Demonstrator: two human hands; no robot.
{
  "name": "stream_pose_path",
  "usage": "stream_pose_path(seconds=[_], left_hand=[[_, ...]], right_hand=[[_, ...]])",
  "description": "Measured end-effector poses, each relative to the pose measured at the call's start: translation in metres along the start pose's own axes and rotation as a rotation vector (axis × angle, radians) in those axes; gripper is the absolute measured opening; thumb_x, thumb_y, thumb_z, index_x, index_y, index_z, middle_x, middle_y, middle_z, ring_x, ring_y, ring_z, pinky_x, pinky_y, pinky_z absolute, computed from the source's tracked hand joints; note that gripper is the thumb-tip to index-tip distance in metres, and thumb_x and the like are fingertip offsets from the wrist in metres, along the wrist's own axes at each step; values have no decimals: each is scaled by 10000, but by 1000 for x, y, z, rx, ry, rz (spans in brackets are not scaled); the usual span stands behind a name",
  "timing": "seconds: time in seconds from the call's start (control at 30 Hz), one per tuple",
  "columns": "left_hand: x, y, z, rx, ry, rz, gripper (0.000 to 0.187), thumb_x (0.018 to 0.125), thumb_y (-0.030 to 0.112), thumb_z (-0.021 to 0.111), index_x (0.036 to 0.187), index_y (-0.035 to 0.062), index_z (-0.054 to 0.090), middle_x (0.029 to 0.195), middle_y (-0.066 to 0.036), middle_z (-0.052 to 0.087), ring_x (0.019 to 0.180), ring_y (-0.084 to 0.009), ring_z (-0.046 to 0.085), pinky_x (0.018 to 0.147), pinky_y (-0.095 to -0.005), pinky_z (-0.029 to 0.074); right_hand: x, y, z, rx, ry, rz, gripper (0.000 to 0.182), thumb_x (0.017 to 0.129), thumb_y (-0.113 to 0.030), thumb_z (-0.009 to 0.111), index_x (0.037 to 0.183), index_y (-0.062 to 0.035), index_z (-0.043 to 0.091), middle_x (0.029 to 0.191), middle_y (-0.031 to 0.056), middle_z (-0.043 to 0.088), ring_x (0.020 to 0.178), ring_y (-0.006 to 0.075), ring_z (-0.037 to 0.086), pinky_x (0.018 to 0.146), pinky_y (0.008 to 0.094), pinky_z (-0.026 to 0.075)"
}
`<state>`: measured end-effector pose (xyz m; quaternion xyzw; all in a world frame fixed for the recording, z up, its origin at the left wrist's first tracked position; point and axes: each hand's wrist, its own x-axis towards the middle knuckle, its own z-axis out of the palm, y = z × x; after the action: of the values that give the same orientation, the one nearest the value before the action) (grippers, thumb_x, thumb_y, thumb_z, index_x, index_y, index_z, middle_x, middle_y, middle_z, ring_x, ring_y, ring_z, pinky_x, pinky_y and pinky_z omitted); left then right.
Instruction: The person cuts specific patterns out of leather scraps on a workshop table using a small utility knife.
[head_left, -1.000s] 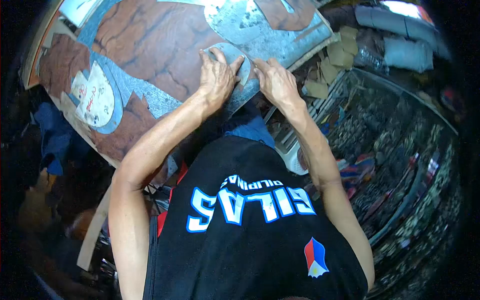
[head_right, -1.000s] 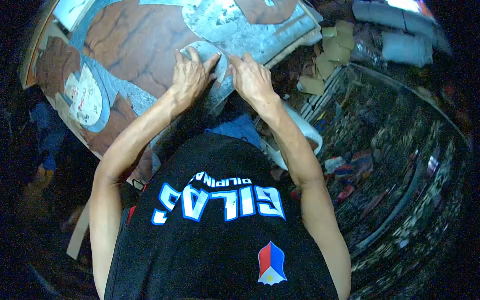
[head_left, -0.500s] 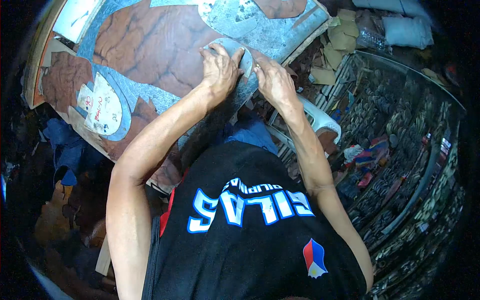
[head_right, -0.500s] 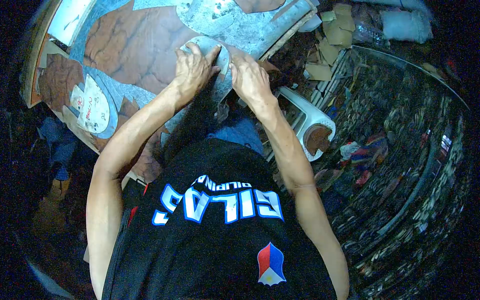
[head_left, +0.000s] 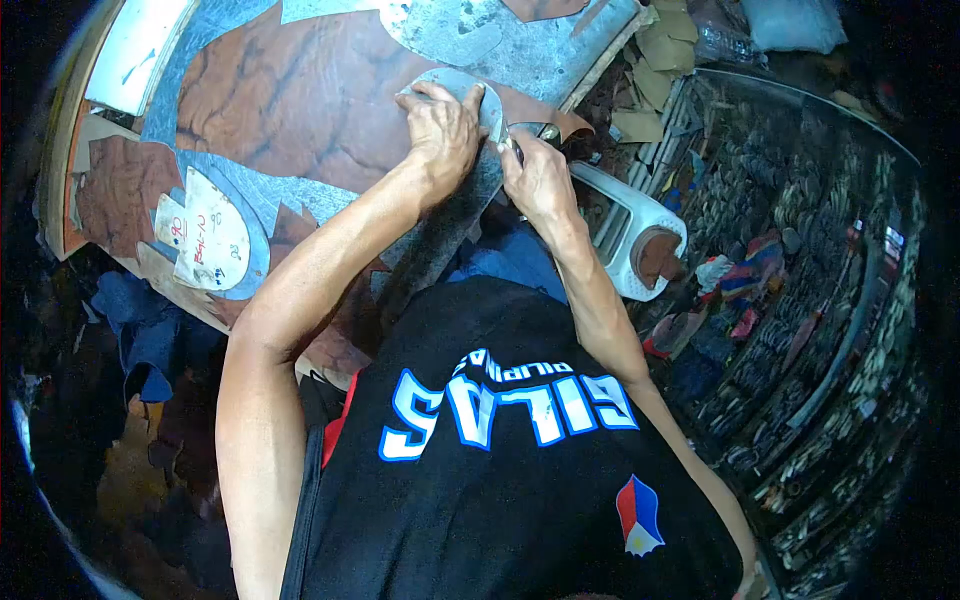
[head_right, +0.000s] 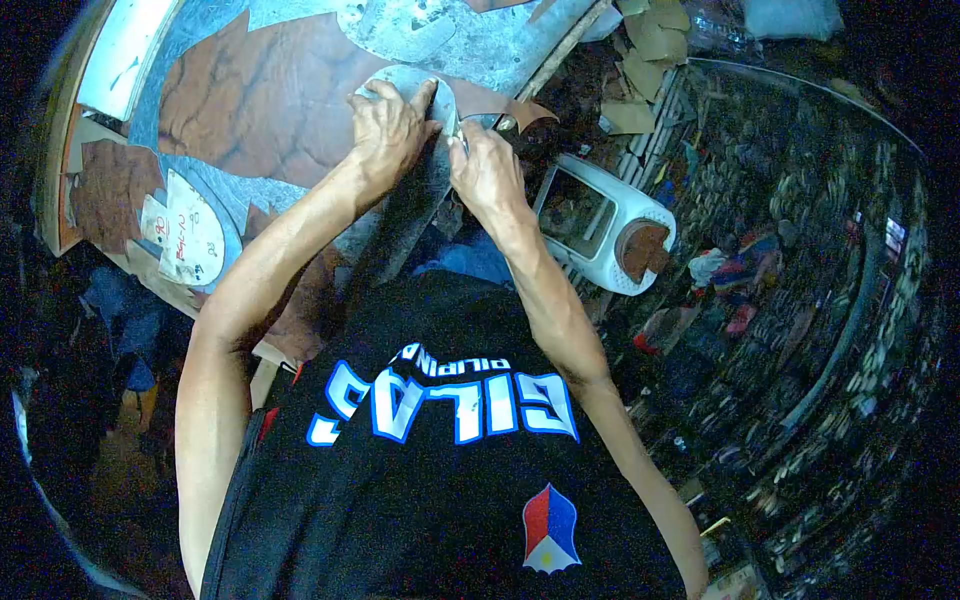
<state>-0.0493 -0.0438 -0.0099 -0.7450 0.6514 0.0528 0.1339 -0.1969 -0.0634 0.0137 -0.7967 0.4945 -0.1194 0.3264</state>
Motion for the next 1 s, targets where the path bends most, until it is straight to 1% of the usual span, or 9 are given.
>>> stream_pose_path(seconds=[0.23, 0.53, 0.6, 0.63, 0.7, 0.77, 0.83, 0.93, 1.0], left_hand=[[3, -1, 2, -15, -19, 4, 618, 940, 530, 505, 1481, 255, 384, 1213, -409, 525, 1031, -471, 624, 894, -593, 466], [1, -3, 0, -18, 1, 21, 639, 928, 532, 524, 1487, 253, 386, 1198, -414, 534, 1012, -465, 633, 873, -569, 479], [-2, -3, 0, -18, 37, 13, 634, 925, 535, 527, 1478, 252, 401, 1204, -415, 530, 1010, -464, 633, 877, -565, 476], [-4, -2, 2, -17, 49, 15, 628, 922, 538, 531, 1469, 252, 417, 1210, -416, 526, 1009, -463, 634, 882, -560, 473], [-5, -1, 9, -32, 88, -22, 614, 919, 540, 531, 1448, 240, 449, 1217, -416, 521, 1002, -463, 634, 889, -555, 464], [-6, -1, 11, -56, 115, -17, 606, 924, 537, 523, 1437, 220, 462, 1226, -417, 514, 1003, -471, 629, 915, -560, 443], [-9, 0, 13, -82, 125, -42, 611, 928, 540, 513, 1431, 195, 472, 1241, -411, 507, 1040, -479, 608, 963, -565, 404], [-12, 0, 16, -150, 150, -76, 628, 927, 541, 510, 1404, 133, 496, 1270, -388, 498, 1119, -483, 562, 1035, -566, 333], [-15, 0, 20, -161, 176, -89, 630, 928, 539, 510, 1398, 119, 500, 1274, -386, 495, 1125, -483, 557, 1037, -564, 333]], right_hand=[[-20, -5, 9, 54, 7, 78, 214, 892, -155, 613, 1001, 29, 615, 788, 284, 622, 780, 465, 631, 651, 470, 490], [-29, -7, 7, 130, -109, 308, 235, 907, -196, 631, 1001, 19, 621, 666, 177, 618, 590, 280, 636, 601, 417, 509], [-24, -1, 1, 208, -80, 292, 193, 904, -134, 583, 999, 34, 581, 912, 293, 641, 872, 459, 640, 723, 485, 503], [-15, 1, -4, 199, -76, 266, 193, 904, -134, 583, 999, 34, 581, 912, 293, 641, 872, 459, 640, 723, 485, 503], [6, 8, -11, -73, 216, -102, 229, 885, -121, 588, 1053, 35, 572, 1004, 243, 627, 903, 404, 631, 824, 442, 505], [29, 21, -17, -178, 158, -211, 249, 889, -116, 557, 1091, 28, 548, 1087, 257, 595, 1042, 434, 577, 890, 455, 472], [40, 25, -29, -175, -28, -181, 310, 899, -242, 576, 1101, -9, 536, 1094, 265, 615, 984, 453, 615, 824, 501, 507], [32, 6, -54, -253, -45, 112, 537, 860, -534, 622, 1073, -44, 568, 845, 254, 685, 848, 468, 659, 735, 498, 520], [19, -1, -68, -247, -80, 180, 523, 844, -525, 660, 1038, -44, 596, 869, 249, 686, 857, 446, 663, 730, 499, 514]])
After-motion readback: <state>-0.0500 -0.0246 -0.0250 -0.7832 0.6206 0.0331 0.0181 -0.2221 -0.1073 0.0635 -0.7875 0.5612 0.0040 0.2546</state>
